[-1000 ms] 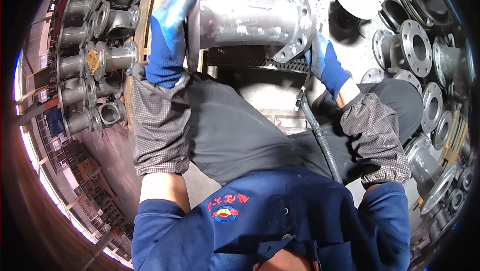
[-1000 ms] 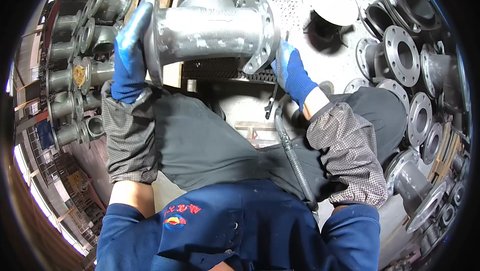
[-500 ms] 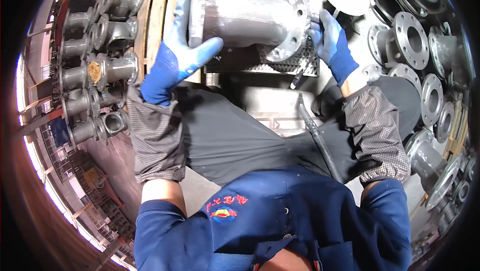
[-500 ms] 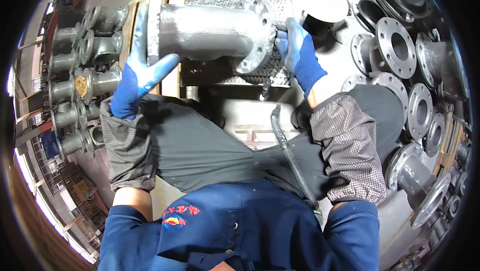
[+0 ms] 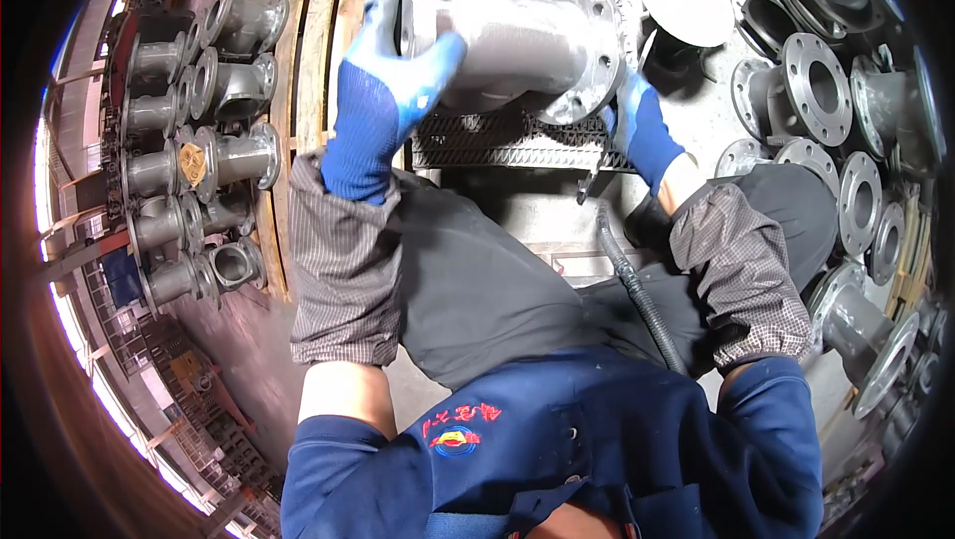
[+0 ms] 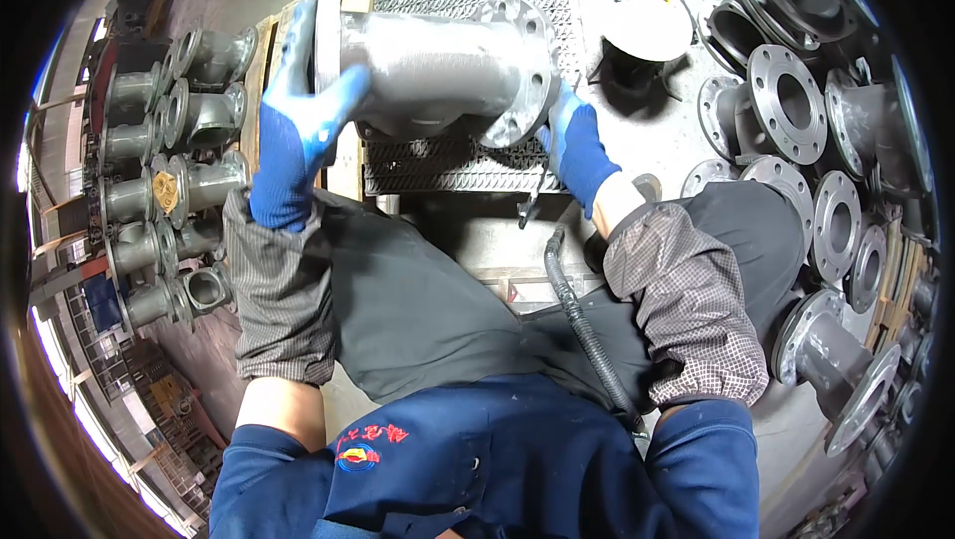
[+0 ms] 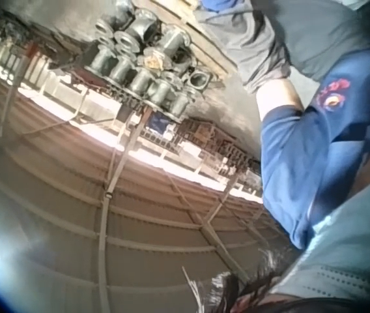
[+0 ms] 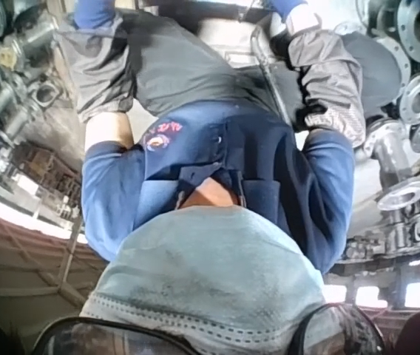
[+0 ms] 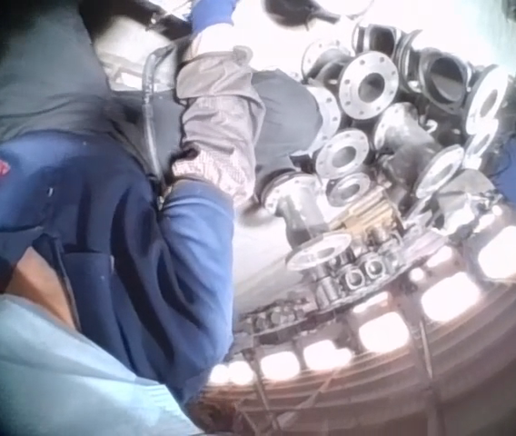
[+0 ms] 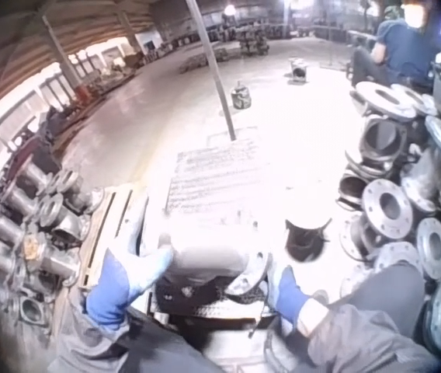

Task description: The person uses a hand tool to clean and deburr the internal surfaces and bolt holes of cast metal pipe elbows on a wooden pallet.

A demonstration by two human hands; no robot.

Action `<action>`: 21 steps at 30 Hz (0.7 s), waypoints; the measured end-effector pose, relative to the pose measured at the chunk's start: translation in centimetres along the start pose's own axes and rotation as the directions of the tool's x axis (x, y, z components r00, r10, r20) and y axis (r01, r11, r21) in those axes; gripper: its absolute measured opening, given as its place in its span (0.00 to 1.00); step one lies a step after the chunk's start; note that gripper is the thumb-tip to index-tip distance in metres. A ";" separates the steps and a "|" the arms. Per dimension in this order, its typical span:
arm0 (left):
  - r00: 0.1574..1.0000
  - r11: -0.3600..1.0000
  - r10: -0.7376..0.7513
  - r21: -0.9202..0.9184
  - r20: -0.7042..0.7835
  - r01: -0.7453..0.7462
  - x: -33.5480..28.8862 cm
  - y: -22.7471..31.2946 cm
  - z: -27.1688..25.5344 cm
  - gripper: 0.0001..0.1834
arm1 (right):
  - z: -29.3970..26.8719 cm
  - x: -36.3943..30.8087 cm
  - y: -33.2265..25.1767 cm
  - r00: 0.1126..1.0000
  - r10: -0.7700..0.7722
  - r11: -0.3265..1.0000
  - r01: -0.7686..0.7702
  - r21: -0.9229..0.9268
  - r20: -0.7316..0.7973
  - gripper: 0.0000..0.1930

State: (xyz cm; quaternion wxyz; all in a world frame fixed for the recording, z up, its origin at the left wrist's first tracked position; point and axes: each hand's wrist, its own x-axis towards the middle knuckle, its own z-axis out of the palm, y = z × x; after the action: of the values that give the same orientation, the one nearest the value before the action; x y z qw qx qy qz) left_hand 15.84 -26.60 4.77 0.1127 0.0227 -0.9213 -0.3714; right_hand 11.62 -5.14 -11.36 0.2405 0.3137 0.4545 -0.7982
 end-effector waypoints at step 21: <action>0.980 0.986 -0.166 0.010 -0.106 0.168 -2.5 -2.2 -2.5 0.44 | -0.7 -3.0 -0.9 0.919 -0.145 0.848 0.306 -0.432 0.367 0.11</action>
State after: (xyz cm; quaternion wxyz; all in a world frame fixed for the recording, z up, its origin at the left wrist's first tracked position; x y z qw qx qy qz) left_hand 18.79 -29.58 4.55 0.1289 0.1204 -0.9124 -0.3693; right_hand 13.22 -3.84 -8.97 0.2847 0.0536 0.6272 -0.7230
